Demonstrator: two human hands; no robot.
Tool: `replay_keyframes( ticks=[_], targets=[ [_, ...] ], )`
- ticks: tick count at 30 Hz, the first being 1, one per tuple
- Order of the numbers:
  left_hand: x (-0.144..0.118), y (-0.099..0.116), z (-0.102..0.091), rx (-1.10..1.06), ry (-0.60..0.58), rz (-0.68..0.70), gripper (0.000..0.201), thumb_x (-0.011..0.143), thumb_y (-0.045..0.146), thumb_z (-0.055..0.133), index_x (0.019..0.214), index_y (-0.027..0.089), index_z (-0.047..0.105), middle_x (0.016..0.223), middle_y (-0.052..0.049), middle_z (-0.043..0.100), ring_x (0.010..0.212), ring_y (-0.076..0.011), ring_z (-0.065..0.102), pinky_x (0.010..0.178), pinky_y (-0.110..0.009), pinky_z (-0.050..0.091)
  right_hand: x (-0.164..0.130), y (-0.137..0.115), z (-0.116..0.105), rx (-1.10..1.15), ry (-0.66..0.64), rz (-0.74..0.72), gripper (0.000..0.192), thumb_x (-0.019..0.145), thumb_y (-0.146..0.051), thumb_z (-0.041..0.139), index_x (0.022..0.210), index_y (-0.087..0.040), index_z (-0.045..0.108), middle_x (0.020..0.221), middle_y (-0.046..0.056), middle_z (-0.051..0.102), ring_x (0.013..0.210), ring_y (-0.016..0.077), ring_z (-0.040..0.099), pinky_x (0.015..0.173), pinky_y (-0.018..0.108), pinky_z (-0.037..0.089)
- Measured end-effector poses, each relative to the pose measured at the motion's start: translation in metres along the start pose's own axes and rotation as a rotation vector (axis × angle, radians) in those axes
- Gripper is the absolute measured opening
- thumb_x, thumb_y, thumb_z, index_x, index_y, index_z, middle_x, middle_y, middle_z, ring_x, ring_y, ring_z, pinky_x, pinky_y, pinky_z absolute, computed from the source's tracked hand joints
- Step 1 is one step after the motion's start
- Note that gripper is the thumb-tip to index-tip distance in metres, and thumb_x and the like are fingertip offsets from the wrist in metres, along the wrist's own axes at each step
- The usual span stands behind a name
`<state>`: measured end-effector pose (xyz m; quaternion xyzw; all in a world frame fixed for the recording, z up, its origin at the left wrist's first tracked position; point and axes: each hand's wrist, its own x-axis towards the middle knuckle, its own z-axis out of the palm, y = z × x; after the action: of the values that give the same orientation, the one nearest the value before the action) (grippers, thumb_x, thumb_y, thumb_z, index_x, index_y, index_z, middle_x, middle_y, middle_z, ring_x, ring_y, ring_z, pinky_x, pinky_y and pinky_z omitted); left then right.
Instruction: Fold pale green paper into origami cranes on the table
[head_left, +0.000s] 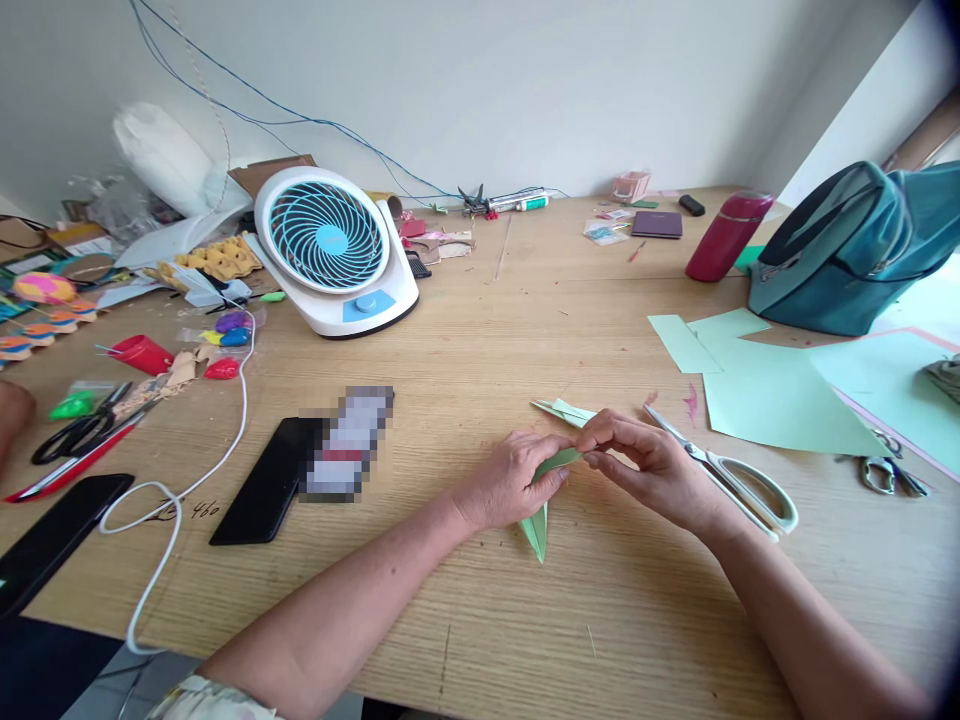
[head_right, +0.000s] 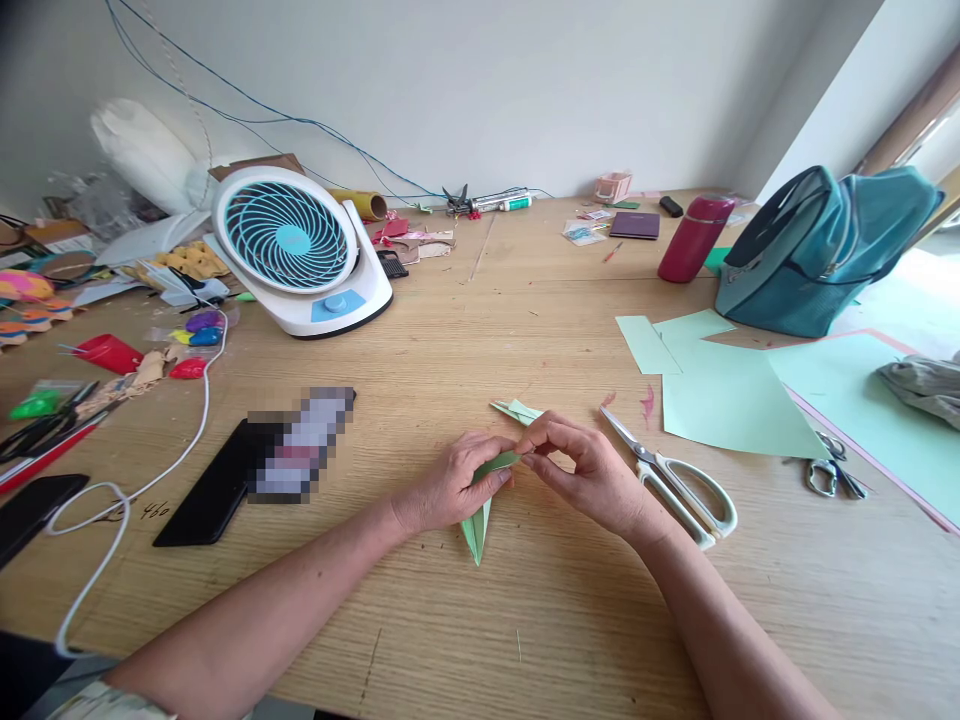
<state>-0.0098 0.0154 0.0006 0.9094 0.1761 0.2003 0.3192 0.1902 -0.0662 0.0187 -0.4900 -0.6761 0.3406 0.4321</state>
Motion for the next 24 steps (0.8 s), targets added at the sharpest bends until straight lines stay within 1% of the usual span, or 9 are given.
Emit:
replay_keyframes(
  ticks=[4, 6, 9, 12, 14, 17, 21, 24],
  targets=[
    [0.000, -0.002, 0.003, -0.048, 0.057, 0.000, 0.017, 0.092, 0.021, 0.057, 0.108, 0.017, 0.061, 0.095, -0.004, 0.070, 0.090, -0.0190, 0.064, 0.082, -0.031, 0.048, 0.000, 0.000, 0.001, 0.002, 0.006, -0.019, 0.008, 0.093, -0.025, 0.061, 0.100, -0.025, 0.065, 0.095, 0.003, 0.064, 0.090, 0.0183, 0.063, 0.083, 0.034, 0.053],
    [0.000, -0.001, 0.004, -0.047, 0.074, -0.004, 0.017, 0.090, 0.020, 0.059, 0.107, 0.018, 0.060, 0.096, -0.004, 0.070, 0.089, -0.0190, 0.064, 0.083, -0.031, 0.048, 0.000, -0.002, 0.000, -0.062, -0.004, -0.059, 0.008, 0.093, -0.023, 0.059, 0.098, -0.024, 0.065, 0.096, 0.004, 0.064, 0.088, 0.0184, 0.063, 0.081, 0.034, 0.054],
    [-0.001, 0.002, 0.003, -0.051, 0.076, -0.008, 0.025, 0.089, 0.018, 0.059, 0.113, 0.020, 0.055, 0.101, -0.003, 0.069, 0.092, -0.0189, 0.064, 0.085, -0.032, 0.048, 0.000, -0.005, -0.002, -0.170, -0.012, -0.128, 0.008, 0.094, -0.021, 0.056, 0.095, -0.024, 0.064, 0.096, 0.005, 0.064, 0.084, 0.0181, 0.065, 0.077, 0.034, 0.055],
    [-0.002, 0.005, 0.001, -0.074, 0.087, -0.025, 0.028, 0.089, 0.020, 0.058, 0.116, 0.021, 0.049, 0.100, -0.003, 0.068, 0.091, -0.0180, 0.065, 0.084, -0.031, 0.049, 0.001, -0.008, -0.004, -0.222, -0.010, -0.146, 0.008, 0.093, -0.022, 0.055, 0.089, -0.024, 0.062, 0.093, 0.005, 0.066, 0.084, 0.0188, 0.066, 0.077, 0.035, 0.055],
    [-0.002, 0.005, 0.001, -0.043, 0.092, -0.026, 0.022, 0.089, 0.021, 0.058, 0.110, 0.022, 0.049, 0.098, -0.003, 0.067, 0.090, -0.0181, 0.064, 0.084, -0.031, 0.049, 0.001, -0.009, -0.005, -0.232, -0.015, -0.135, 0.009, 0.093, -0.023, 0.055, 0.086, -0.024, 0.061, 0.094, 0.006, 0.067, 0.086, 0.0198, 0.066, 0.078, 0.036, 0.056],
    [-0.003, 0.004, 0.002, 0.022, 0.087, -0.001, 0.014, 0.089, 0.017, 0.057, 0.102, 0.022, 0.052, 0.098, -0.002, 0.067, 0.091, -0.0183, 0.063, 0.087, -0.032, 0.048, 0.001, -0.010, -0.008, -0.216, -0.027, -0.107, 0.010, 0.092, -0.024, 0.056, 0.085, -0.024, 0.062, 0.097, 0.006, 0.068, 0.088, 0.0200, 0.067, 0.079, 0.035, 0.056],
    [-0.002, 0.004, 0.003, 0.031, 0.097, 0.034, 0.018, 0.088, 0.012, 0.056, 0.103, 0.021, 0.053, 0.100, -0.002, 0.068, 0.094, -0.0185, 0.064, 0.089, -0.032, 0.048, -0.001, -0.006, -0.011, -0.179, -0.043, -0.051, 0.009, 0.092, -0.022, 0.056, 0.086, -0.023, 0.062, 0.097, 0.005, 0.068, 0.088, 0.0187, 0.067, 0.081, 0.035, 0.055],
    [-0.002, 0.005, 0.003, 0.042, 0.099, 0.044, 0.020, 0.088, 0.010, 0.053, 0.104, 0.021, 0.054, 0.097, -0.002, 0.068, 0.092, -0.0185, 0.064, 0.086, -0.032, 0.048, -0.003, 0.000, -0.012, -0.111, -0.026, 0.048, 0.004, 0.092, -0.024, 0.058, 0.090, -0.023, 0.062, 0.094, 0.004, 0.068, 0.090, 0.0191, 0.067, 0.083, 0.035, 0.054]
  ],
)
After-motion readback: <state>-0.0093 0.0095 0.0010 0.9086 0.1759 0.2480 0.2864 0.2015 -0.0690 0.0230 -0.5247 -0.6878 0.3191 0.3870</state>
